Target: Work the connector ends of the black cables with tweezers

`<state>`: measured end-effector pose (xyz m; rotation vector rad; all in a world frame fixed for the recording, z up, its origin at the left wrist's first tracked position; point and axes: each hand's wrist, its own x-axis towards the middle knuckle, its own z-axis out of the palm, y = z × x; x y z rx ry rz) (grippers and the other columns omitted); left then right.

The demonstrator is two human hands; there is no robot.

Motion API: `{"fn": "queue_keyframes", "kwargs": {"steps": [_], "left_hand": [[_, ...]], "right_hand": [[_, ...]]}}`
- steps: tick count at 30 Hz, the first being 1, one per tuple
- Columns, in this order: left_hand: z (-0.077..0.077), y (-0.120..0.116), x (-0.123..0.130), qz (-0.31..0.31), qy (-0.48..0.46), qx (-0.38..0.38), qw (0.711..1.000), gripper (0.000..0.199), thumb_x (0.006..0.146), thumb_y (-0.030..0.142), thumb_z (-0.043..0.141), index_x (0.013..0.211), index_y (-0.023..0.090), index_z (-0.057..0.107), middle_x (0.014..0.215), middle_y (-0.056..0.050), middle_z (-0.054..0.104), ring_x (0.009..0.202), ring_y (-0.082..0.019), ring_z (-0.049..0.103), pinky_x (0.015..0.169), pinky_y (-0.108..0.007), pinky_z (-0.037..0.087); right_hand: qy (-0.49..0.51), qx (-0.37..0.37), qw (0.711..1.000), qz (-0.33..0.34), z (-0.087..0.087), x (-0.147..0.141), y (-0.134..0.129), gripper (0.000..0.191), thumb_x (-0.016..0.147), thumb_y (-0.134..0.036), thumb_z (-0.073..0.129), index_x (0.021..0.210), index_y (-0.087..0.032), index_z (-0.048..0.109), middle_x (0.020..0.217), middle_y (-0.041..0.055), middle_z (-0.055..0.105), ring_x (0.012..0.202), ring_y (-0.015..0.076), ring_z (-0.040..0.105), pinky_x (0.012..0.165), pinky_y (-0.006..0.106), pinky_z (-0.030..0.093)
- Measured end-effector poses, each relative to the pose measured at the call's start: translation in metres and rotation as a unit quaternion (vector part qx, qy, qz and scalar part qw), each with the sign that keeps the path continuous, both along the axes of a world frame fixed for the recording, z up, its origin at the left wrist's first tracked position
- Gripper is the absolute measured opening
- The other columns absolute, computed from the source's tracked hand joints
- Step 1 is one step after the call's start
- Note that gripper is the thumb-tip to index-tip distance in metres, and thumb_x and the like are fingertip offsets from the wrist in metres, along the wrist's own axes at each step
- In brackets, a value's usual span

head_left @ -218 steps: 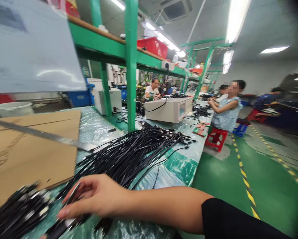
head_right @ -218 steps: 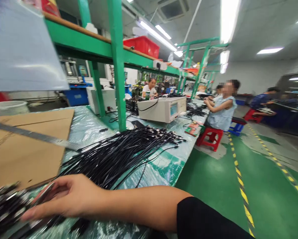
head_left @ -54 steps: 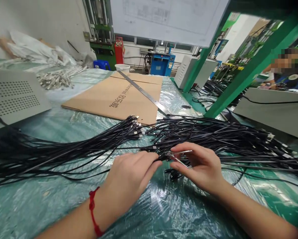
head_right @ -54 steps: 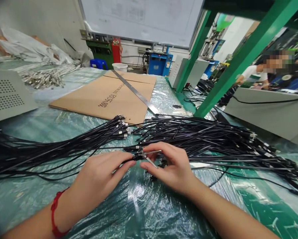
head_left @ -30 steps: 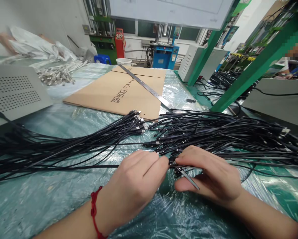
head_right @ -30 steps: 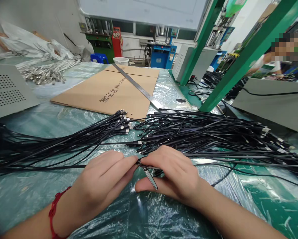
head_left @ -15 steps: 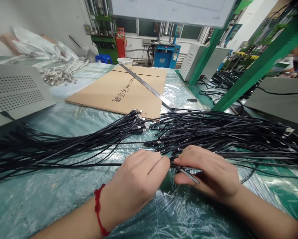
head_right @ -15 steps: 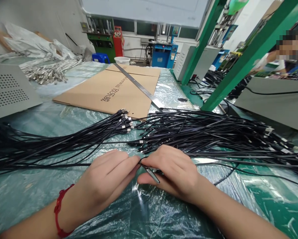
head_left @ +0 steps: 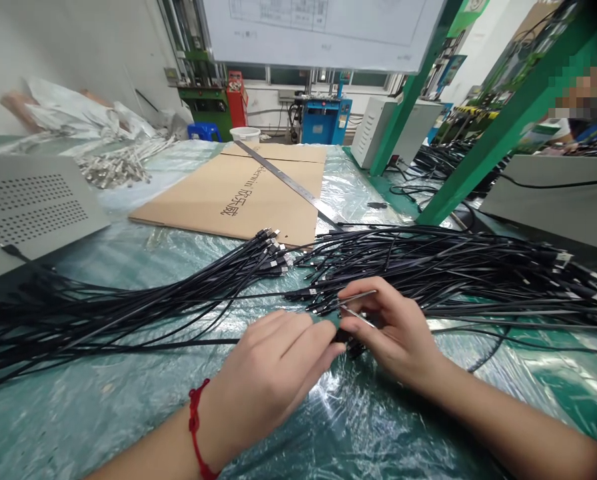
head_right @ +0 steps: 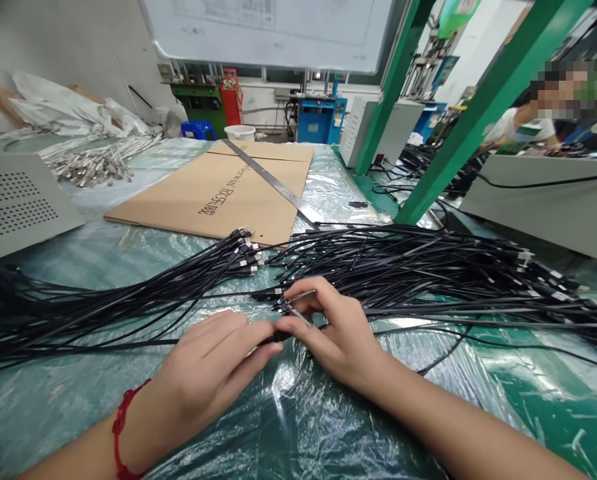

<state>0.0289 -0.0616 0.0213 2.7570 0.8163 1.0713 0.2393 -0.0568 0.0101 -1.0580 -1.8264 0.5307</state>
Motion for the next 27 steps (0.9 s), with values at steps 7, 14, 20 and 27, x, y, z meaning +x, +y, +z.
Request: {"fn": "queue_keyframes", "kwargs": {"steps": [7, 14, 20, 27], "left_hand": [[-0.005, 0.003, -0.004, -0.022, -0.020, 0.034, 0.999, 0.023, 0.095, 0.006, 0.056, 0.118, 0.012, 0.059, 0.081, -0.002, 0.059, 0.072, -0.015, 0.051, 0.066, -0.032, 0.042], [0.000, 0.000, -0.003, 0.002, -0.031, 0.023, 0.999, 0.013, 0.097, 0.011, 0.057, 0.108, 0.011, 0.064, 0.073, 0.000, 0.055, 0.067, -0.015, 0.050, 0.061, -0.032, 0.040], [-0.002, 0.000, -0.003, 0.013, -0.026, 0.026, 0.999, 0.016, 0.096, 0.009, 0.055, 0.111, 0.011, 0.063, 0.076, -0.001, 0.057, 0.068, -0.017, 0.052, 0.062, -0.033, 0.042], [-0.003, -0.001, -0.004, 0.007, -0.013, 0.019, 1.000, 0.016, 0.095, 0.006, 0.053, 0.107, 0.010, 0.063, 0.076, -0.002, 0.055, 0.068, -0.017, 0.050, 0.060, -0.034, 0.040]], "right_hand": [[0.133, -0.158, 0.978, 0.030, 0.000, -0.010, 0.001, 0.028, 0.093, -0.048, 0.062, 0.099, -0.020, 0.060, 0.060, -0.0051, 0.055, 0.047, 0.0080, 0.053, 0.042, 0.018, 0.042], [-0.095, 0.237, 0.966, 0.035, 0.004, 0.006, -0.007, 0.033, 0.091, -0.044, 0.067, 0.110, -0.018, 0.061, 0.090, 0.0071, 0.073, 0.084, 0.0187, 0.072, 0.075, 0.031, 0.061], [-0.130, 0.251, 0.955, 0.095, 0.011, 0.006, -0.011, 0.032, 0.093, -0.034, 0.067, 0.116, -0.013, 0.059, 0.095, 0.0099, 0.073, 0.093, 0.0177, 0.070, 0.080, 0.032, 0.061], [-0.144, 0.233, 0.955, 0.111, 0.010, 0.009, -0.013, 0.037, 0.089, -0.034, 0.071, 0.115, -0.010, 0.058, 0.101, 0.0112, 0.072, 0.099, 0.0174, 0.068, 0.084, 0.032, 0.059]]}}
